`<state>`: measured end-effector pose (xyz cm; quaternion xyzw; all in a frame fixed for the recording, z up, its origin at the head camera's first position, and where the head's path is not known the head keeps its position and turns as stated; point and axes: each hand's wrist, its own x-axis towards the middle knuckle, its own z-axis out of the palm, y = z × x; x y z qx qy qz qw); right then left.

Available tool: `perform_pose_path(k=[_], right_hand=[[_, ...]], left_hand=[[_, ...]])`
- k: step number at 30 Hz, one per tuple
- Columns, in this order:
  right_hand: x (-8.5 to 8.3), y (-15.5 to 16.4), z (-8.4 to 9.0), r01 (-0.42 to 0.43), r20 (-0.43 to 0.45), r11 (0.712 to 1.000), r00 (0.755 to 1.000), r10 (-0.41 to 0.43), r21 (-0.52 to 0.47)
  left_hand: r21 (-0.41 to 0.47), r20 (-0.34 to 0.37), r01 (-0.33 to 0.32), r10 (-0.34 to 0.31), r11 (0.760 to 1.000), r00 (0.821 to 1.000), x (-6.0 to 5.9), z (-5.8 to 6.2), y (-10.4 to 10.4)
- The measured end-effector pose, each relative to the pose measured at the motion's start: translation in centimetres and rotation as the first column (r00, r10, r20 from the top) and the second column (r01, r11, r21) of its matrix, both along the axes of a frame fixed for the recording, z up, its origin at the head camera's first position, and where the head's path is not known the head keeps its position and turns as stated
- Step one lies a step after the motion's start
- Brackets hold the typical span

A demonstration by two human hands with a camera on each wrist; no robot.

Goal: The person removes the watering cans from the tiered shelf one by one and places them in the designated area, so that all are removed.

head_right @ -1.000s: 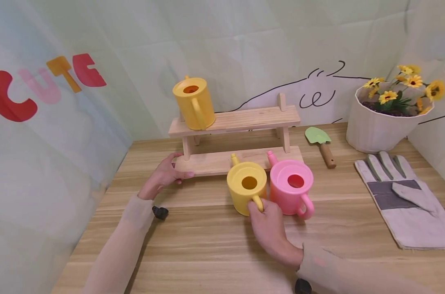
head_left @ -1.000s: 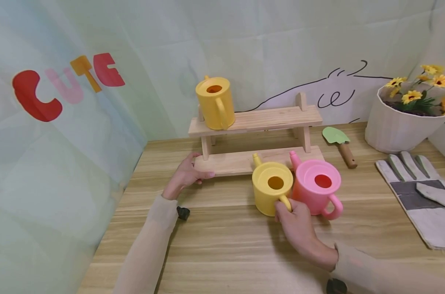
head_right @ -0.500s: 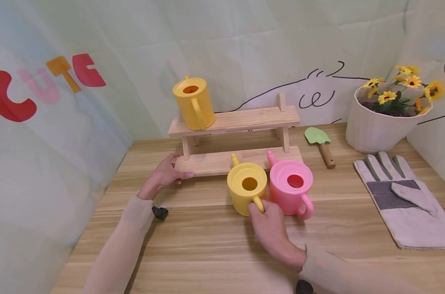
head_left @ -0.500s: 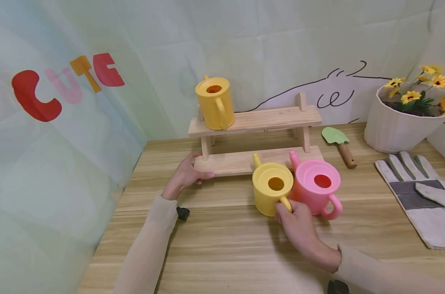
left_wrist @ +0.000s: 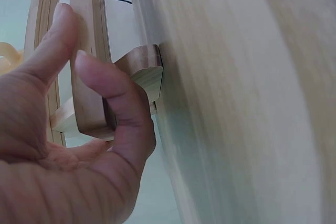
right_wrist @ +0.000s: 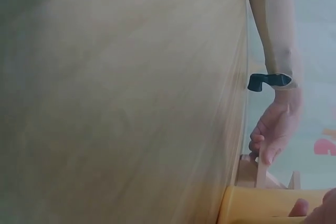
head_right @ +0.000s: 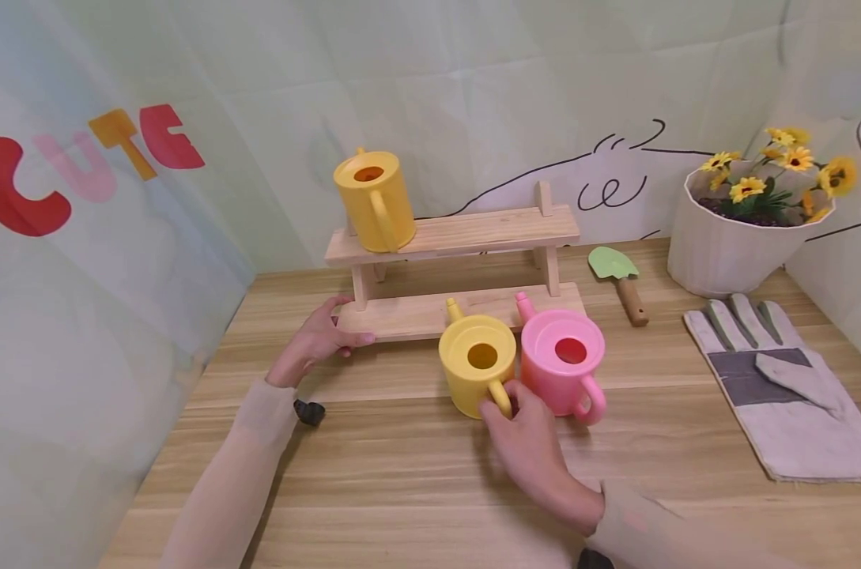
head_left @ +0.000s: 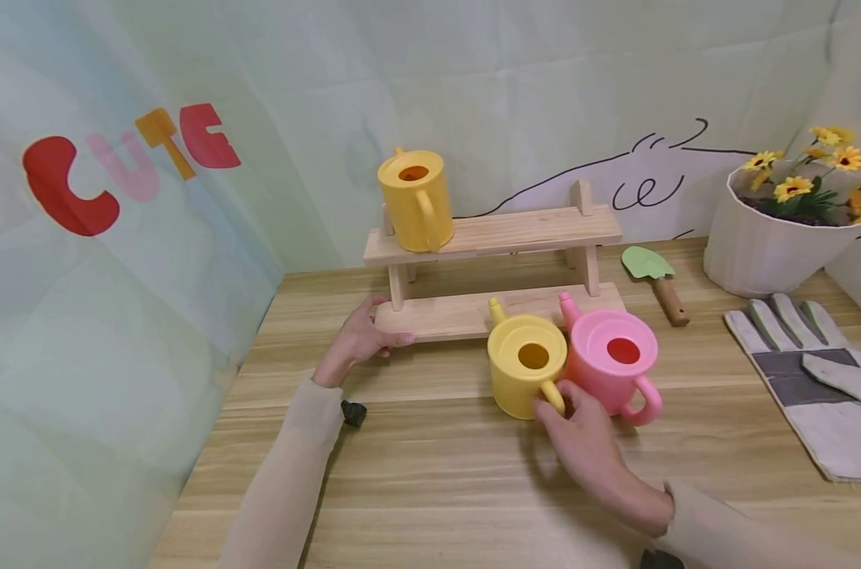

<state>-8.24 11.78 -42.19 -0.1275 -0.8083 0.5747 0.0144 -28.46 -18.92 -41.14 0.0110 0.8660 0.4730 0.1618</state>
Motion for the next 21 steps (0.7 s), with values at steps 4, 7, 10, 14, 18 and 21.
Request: perform_pose_path(k=[4, 7, 10, 14, 18, 21], right_hand=[[0.3, 0.1, 0.6, -0.014, 0.022, 1.000, 1.000, 0.014, 0.014], [0.4, 0.3, 0.7, -0.038, 0.027, 0.999, 0.999, 0.037, 0.023], [0.6, 0.4, 0.7, -0.050, 0.028, 0.998, 0.998, 0.049, 0.034], [0.9, 0.5, 1.1, -0.054, 0.042, 0.996, 0.998, 0.052, 0.064], [1.3, 0.8, 1.2, -0.065, 0.043, 0.994, 0.997, 0.062, 0.088], [1.4, 1.1, 1.1, -0.070, 0.030, 0.993, 0.997, 0.067, 0.093]], left_hand=[[0.002, -0.004, 0.003, -0.003, 1.000, 1.000, 0.0, 0.0, 0.0], [0.004, -0.006, 0.007, -0.007, 1.000, 1.000, 0.0, 0.0, 0.0], [-0.001, -0.009, 0.008, -0.008, 1.000, 1.000, 0.0, -0.1, -0.1], [-0.011, -0.008, 0.008, -0.008, 1.000, 1.000, -0.1, -0.1, -0.1], [-0.015, -0.007, 0.009, -0.009, 1.000, 1.000, 0.0, -0.1, -0.1], [-0.016, -0.010, 0.009, -0.009, 1.000, 1.000, -0.1, -0.1, -0.1]])
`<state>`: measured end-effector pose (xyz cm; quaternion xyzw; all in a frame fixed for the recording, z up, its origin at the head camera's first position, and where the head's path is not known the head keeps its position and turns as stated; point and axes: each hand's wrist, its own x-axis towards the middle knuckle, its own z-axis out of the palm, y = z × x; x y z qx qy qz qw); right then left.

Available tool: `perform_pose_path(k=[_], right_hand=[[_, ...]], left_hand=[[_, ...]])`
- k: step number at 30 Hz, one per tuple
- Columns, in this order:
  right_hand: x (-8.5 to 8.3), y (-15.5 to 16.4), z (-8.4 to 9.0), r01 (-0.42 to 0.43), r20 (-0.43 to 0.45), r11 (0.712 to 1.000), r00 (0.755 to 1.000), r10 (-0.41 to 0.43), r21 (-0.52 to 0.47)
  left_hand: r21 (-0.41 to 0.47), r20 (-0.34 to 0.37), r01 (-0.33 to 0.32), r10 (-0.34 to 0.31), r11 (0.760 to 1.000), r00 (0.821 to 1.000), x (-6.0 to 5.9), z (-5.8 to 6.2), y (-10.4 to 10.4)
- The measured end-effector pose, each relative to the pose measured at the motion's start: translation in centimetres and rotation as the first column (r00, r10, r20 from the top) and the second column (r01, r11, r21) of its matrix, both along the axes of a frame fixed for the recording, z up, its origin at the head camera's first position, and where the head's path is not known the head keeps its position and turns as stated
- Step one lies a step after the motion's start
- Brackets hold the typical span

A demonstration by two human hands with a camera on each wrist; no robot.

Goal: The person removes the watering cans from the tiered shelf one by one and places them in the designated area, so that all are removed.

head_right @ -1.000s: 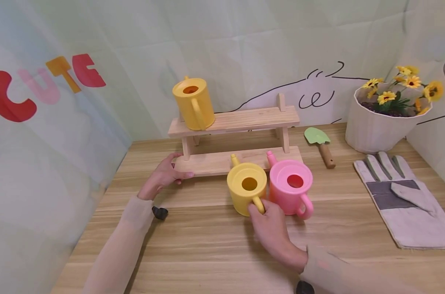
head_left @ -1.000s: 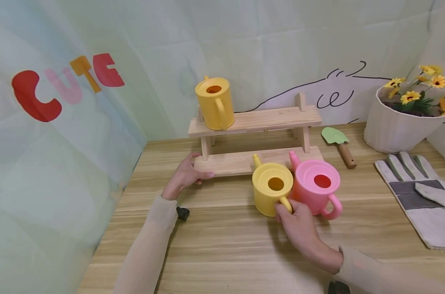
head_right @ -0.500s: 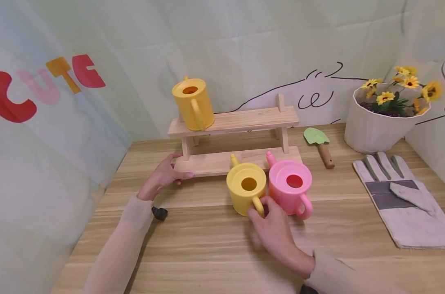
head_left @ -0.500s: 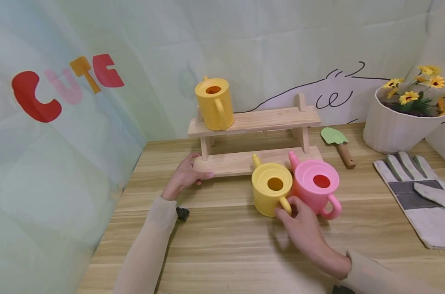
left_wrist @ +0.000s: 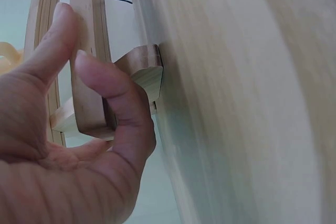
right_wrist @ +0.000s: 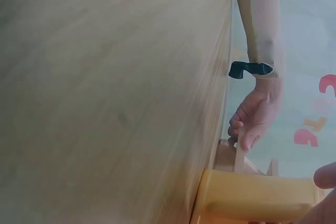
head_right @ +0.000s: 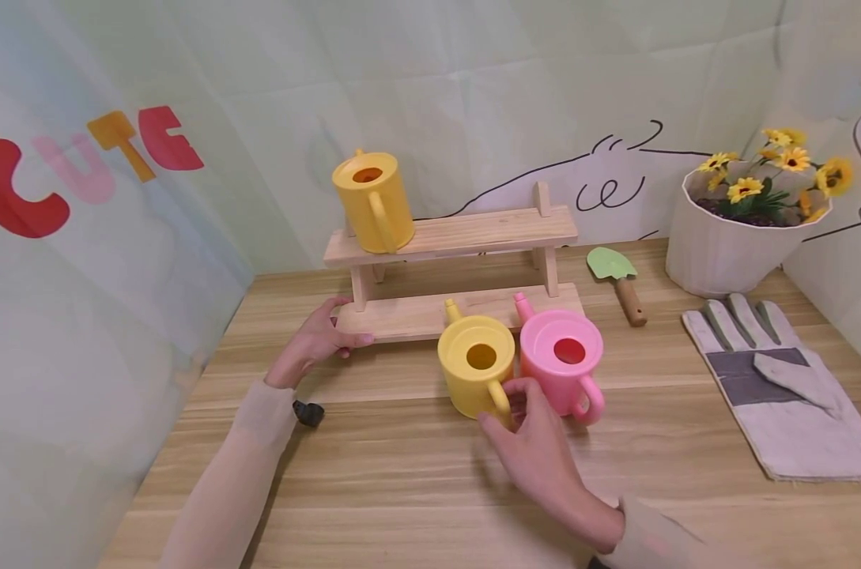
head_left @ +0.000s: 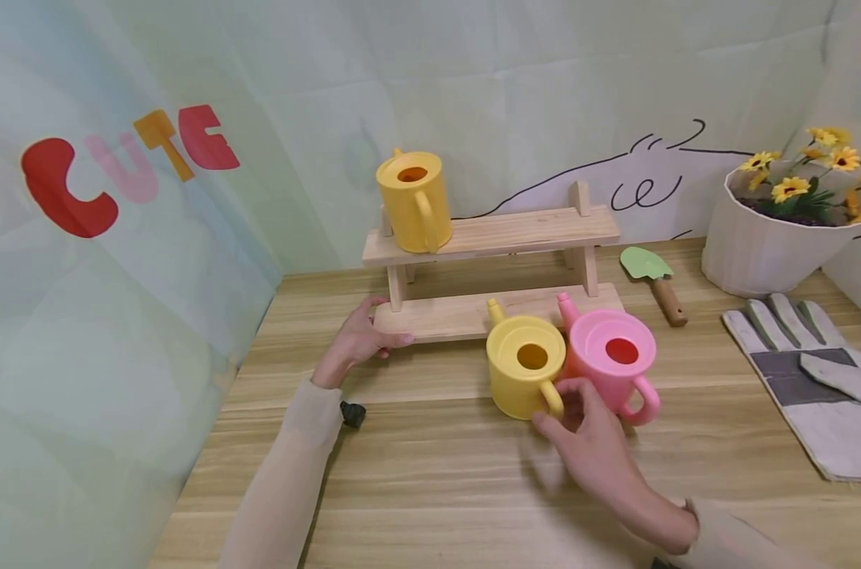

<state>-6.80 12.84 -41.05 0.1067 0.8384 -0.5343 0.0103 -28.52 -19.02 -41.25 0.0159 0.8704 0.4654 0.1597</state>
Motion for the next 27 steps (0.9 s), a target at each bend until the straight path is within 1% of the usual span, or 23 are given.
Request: perform_pose_path(k=[2, 10, 16, 20, 22, 24, 27], right_hand=[[0.1, 0.2, 0.0, 0.000, -0.009, 1.000, 1.000, 0.000, 0.001], [0.9, 1.0, 0.0, 0.004, -0.063, 0.999, 0.998, -0.007, -0.047], [1.6, 1.6, 0.2, -0.002, -0.103, 1.000, 0.995, 0.000, -0.015], [1.9, 1.8, 0.5, -0.013, -0.144, 1.000, 0.989, 0.010, -0.013], [2.1, 1.9, 0.8, -0.022, -0.187, 1.000, 0.982, 0.018, -0.017], [2.1, 1.9, 1.0, -0.034, -0.243, 0.999, 0.970, 0.029, -0.013], [2.1, 1.9, 1.5, -0.053, -0.335, 0.998, 0.941, 0.045, -0.015]], left_hand=[[-0.001, -0.002, 0.000, 0.000, 1.000, 1.000, 0.0, 0.0, 0.0], [-0.001, -0.007, 0.004, -0.004, 1.000, 1.000, 0.0, -0.1, 0.0], [-0.001, -0.005, 0.000, 0.000, 1.000, 1.000, 0.1, 0.0, 0.0], [-0.001, -0.001, -0.005, 0.005, 1.000, 1.000, 0.1, 0.1, 0.0], [0.000, 0.001, -0.006, 0.006, 1.000, 1.000, 0.0, 0.1, 0.0], [0.001, 0.002, -0.003, 0.003, 1.000, 1.000, 0.0, 0.0, 0.0], [-0.001, 0.003, 0.001, -0.001, 1.000, 1.000, 0.0, 0.0, 0.0]])
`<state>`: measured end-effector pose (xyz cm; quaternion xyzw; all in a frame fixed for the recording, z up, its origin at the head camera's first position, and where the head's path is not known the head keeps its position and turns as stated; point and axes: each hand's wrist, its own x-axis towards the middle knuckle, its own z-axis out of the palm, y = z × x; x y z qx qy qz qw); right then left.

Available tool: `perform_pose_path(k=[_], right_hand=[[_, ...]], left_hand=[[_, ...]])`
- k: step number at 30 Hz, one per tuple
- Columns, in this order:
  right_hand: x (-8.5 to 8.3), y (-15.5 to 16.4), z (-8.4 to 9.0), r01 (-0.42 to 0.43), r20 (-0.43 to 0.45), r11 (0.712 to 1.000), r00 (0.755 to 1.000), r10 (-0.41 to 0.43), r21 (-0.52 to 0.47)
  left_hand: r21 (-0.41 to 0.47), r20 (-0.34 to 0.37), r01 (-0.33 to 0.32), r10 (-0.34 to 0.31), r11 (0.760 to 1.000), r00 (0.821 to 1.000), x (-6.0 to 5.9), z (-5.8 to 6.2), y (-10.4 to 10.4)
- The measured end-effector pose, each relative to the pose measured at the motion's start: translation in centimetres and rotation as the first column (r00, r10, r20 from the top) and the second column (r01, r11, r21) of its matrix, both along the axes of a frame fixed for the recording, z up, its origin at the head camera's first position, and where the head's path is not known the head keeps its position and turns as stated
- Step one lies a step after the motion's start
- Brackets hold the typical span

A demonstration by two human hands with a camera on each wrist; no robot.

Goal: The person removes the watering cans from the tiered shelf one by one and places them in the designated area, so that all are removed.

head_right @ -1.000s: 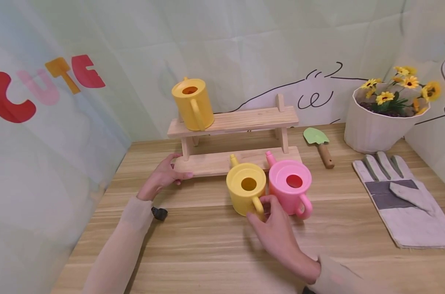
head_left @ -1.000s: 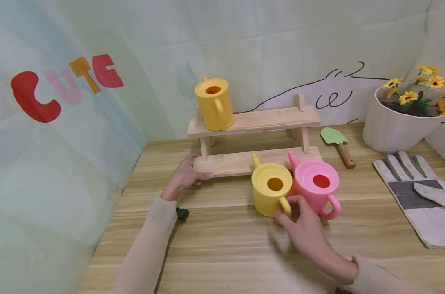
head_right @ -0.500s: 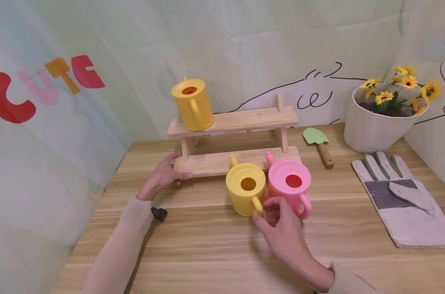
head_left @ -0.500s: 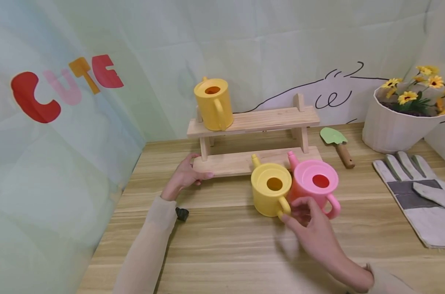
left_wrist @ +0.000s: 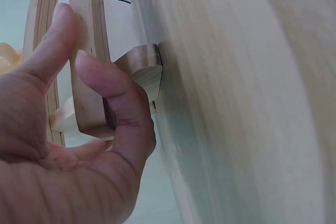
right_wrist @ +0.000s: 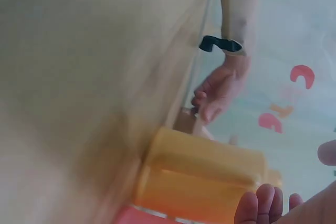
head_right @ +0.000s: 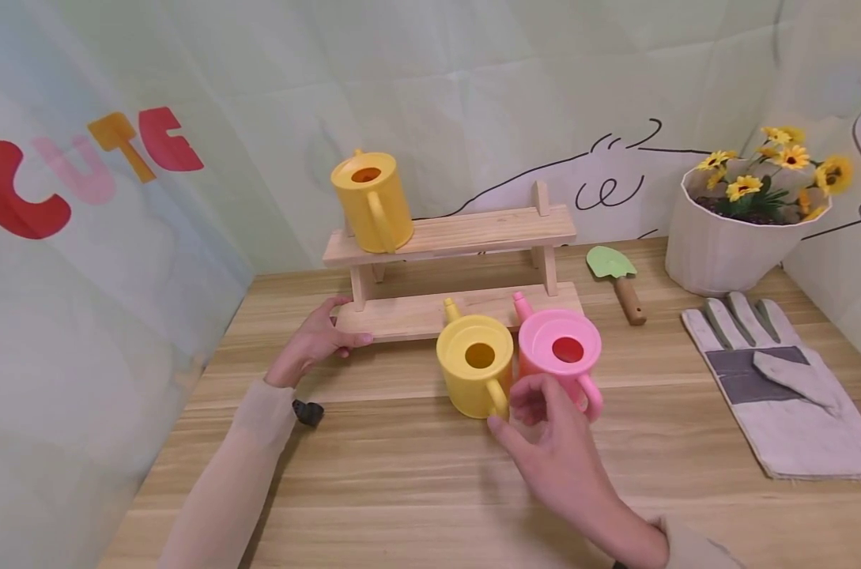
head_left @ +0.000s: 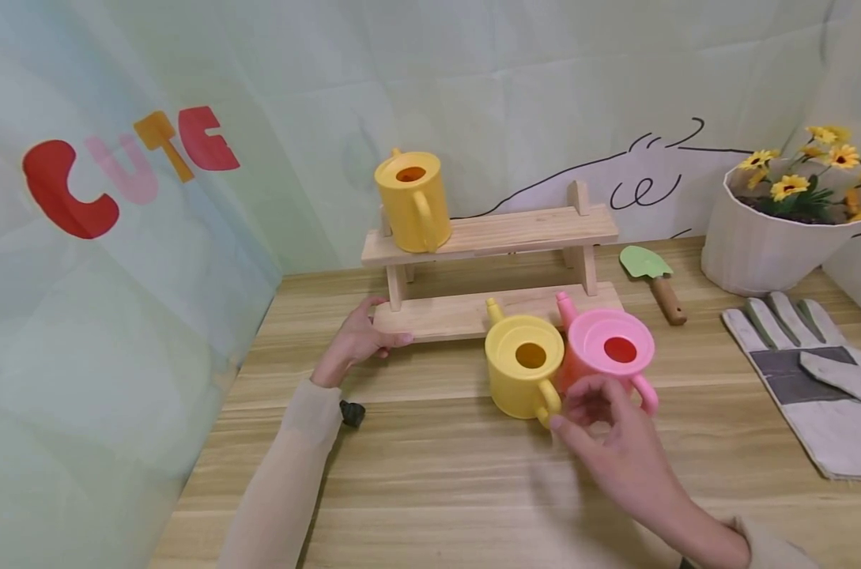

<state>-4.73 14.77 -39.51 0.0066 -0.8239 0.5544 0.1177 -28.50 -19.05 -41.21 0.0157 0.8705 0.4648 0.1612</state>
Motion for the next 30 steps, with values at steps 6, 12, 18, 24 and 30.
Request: perform_pose_path(k=[6, 12, 18, 24, 30], right_hand=[[-0.5, 0.3, 1.6, -0.017, -0.058, 1.000, 0.998, 0.017, -0.010], [-1.3, 0.7, 3.5, -0.052, -0.094, 0.998, 0.994, 0.053, 0.021], [-2.8, 0.9, 5.5, -0.082, -0.169, 0.997, 0.982, 0.083, 0.015], [-4.4, 0.5, 7.3, -0.112, -0.231, 0.994, 0.966, 0.113, 0.014], [-5.8, 0.1, 9.0, -0.136, -0.152, 0.990, 0.978, 0.141, 0.045]], left_hand=[[0.000, -0.001, 0.001, -0.001, 1.000, 1.000, 0.0, 0.1, 0.0], [0.001, 0.005, 0.003, -0.003, 1.000, 1.000, 0.1, 0.2, 0.1], [0.001, 0.001, -0.006, 0.006, 1.000, 1.000, 0.2, 0.4, 0.0], [0.007, 0.007, 0.002, -0.002, 1.000, 1.000, 0.2, 0.4, 0.0], [-0.003, 0.004, 0.004, -0.004, 1.000, 1.000, 0.3, 0.4, 0.0]])
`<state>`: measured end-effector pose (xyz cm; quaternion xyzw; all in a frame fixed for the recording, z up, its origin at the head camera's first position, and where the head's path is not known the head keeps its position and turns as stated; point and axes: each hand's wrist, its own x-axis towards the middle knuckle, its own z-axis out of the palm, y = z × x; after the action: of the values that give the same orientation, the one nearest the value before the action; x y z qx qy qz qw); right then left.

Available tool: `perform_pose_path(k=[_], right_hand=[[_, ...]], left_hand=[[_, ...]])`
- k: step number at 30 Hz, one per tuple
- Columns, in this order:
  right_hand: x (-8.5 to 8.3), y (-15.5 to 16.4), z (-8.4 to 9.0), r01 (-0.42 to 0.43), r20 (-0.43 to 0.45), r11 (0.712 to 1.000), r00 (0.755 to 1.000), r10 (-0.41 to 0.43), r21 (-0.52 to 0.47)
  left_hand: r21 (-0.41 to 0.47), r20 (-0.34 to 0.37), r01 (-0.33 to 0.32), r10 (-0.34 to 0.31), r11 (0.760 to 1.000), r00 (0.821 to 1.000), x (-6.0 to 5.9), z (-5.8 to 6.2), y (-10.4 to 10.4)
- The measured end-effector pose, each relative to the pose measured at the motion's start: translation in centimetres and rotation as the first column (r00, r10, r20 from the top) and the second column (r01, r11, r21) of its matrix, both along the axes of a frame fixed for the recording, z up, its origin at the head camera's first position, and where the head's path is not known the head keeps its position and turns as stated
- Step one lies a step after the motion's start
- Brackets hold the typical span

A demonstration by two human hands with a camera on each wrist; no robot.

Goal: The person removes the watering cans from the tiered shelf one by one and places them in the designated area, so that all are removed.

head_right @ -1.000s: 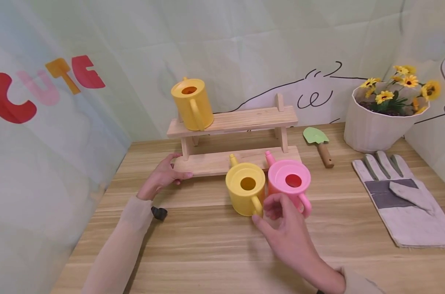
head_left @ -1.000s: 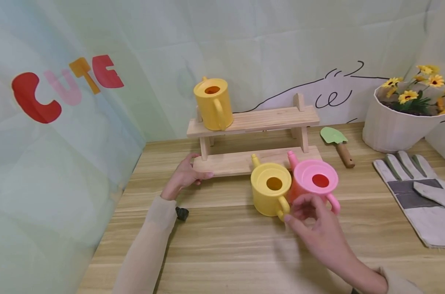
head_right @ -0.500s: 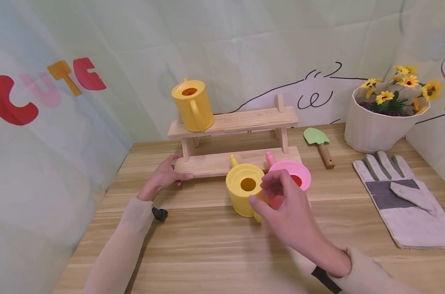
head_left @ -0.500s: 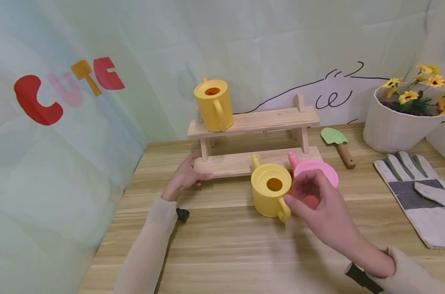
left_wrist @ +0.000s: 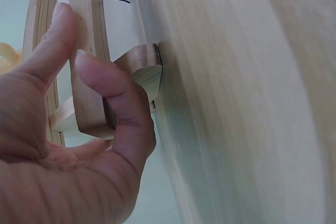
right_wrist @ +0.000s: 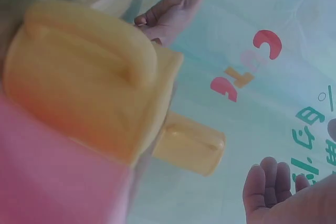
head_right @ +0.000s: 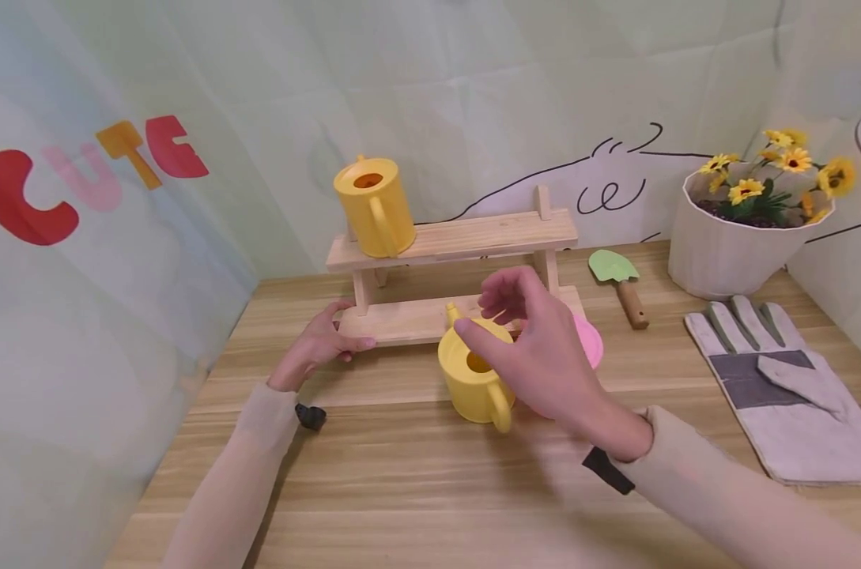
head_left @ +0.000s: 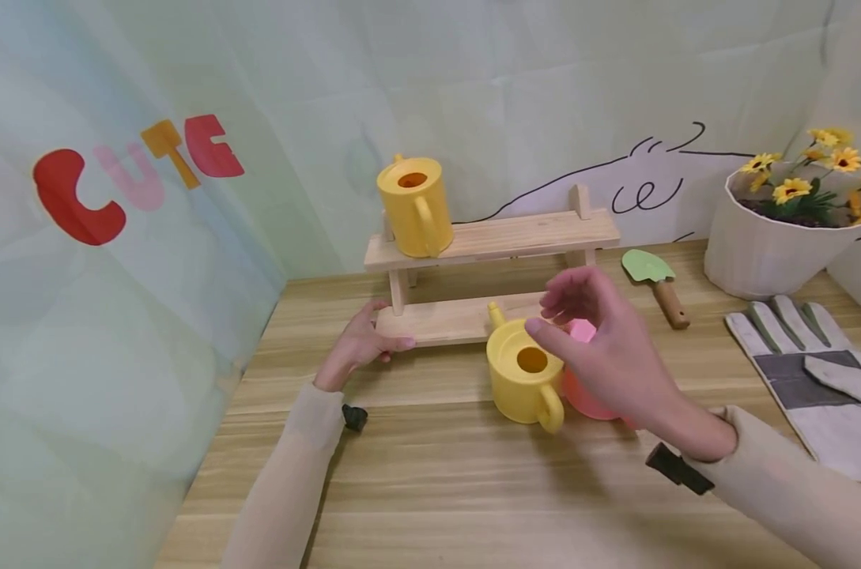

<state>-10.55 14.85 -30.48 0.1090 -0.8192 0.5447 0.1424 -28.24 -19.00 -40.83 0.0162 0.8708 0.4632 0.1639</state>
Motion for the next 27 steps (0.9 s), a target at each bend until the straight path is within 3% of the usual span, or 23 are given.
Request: perform_pose_path(k=[11, 27], right_hand=[[-4.0, -2.0, 1.7, -0.055, 0.047, 0.998, 0.997, 0.055, 0.008], [-10.1, -5.5, 3.4, -0.048, 0.062, 0.998, 0.997, 0.046, 0.039]], left_hand=[[0.005, 0.003, -0.009, 0.009, 1.000, 1.000, 0.1, 0.1, 0.0], [0.018, 0.000, -0.016, 0.016, 1.000, 1.000, 0.0, -0.1, 0.1]])
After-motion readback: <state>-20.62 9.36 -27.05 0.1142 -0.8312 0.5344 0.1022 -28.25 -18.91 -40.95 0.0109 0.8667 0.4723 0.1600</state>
